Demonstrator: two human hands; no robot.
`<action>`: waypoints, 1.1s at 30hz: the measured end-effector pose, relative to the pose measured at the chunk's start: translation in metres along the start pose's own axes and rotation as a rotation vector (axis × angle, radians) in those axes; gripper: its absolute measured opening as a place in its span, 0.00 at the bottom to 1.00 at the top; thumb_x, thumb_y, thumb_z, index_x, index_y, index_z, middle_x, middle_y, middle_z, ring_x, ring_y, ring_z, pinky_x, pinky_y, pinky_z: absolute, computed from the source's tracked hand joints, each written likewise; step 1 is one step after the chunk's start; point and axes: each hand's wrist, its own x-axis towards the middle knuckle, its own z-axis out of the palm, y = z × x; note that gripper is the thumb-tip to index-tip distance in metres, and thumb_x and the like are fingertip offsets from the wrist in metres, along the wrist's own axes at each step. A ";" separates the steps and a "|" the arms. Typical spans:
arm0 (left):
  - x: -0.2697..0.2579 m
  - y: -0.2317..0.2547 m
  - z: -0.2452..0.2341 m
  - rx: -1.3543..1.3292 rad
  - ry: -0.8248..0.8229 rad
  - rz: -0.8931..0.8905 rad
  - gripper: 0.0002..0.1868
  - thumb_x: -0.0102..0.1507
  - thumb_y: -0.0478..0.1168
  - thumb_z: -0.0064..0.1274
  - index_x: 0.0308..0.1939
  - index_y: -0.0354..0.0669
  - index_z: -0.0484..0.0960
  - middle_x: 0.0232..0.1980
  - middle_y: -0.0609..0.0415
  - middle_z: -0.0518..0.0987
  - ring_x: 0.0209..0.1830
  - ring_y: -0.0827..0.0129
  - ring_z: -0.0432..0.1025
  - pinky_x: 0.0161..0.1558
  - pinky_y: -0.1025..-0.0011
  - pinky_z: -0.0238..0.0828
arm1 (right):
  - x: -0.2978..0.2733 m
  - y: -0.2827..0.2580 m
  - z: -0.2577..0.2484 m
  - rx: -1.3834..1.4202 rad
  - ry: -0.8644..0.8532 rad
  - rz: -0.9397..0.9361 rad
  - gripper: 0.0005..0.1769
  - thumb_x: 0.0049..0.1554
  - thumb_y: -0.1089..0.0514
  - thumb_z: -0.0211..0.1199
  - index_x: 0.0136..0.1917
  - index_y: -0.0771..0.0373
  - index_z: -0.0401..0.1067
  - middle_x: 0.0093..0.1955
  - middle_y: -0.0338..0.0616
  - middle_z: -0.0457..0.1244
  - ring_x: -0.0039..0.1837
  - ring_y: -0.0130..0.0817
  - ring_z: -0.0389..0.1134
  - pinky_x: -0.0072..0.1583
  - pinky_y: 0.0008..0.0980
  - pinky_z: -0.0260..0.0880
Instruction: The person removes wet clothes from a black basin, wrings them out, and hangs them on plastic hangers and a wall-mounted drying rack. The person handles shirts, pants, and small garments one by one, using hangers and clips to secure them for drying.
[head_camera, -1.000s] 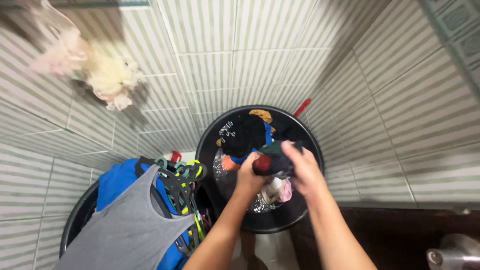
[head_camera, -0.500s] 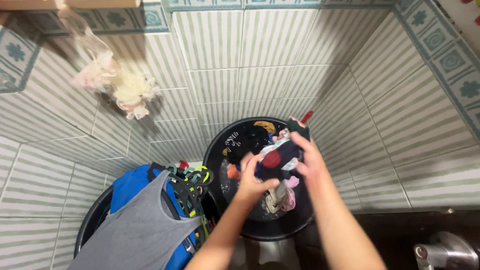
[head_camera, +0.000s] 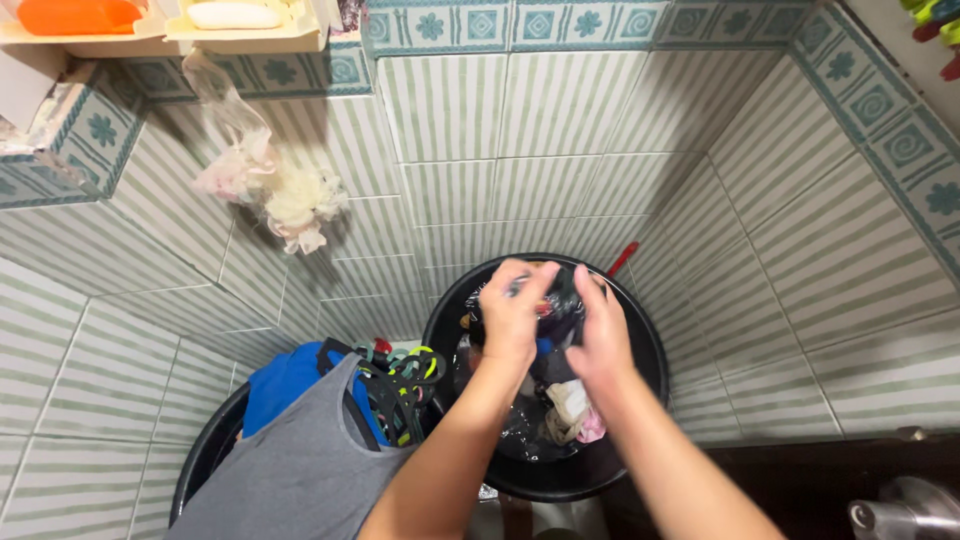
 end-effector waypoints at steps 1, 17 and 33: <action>-0.001 0.015 0.004 0.213 -0.077 0.246 0.07 0.60 0.39 0.64 0.34 0.44 0.81 0.33 0.57 0.79 0.32 0.66 0.74 0.39 0.67 0.71 | 0.016 0.002 -0.017 -0.276 -0.212 -0.274 0.32 0.53 0.52 0.69 0.62 0.72 0.61 0.77 0.61 0.55 0.74 0.51 0.57 0.73 0.49 0.54; -0.040 0.028 0.016 1.201 -1.371 1.217 0.06 0.48 0.44 0.59 0.23 0.48 0.86 0.37 0.56 0.81 0.40 0.56 0.77 0.41 0.56 0.76 | 0.071 -0.030 0.053 -1.081 -0.895 0.802 0.28 0.56 0.34 0.65 0.36 0.62 0.80 0.36 0.43 0.71 0.42 0.32 0.69 0.48 0.36 0.71; -0.101 -0.095 -0.022 1.462 -1.757 1.111 0.06 0.57 0.44 0.56 0.33 0.47 0.84 0.42 0.50 0.81 0.49 0.54 0.77 0.55 0.53 0.75 | -0.039 0.115 0.006 -1.292 -0.743 0.759 0.38 0.61 0.26 0.57 0.47 0.64 0.82 0.47 0.62 0.71 0.52 0.53 0.73 0.55 0.44 0.73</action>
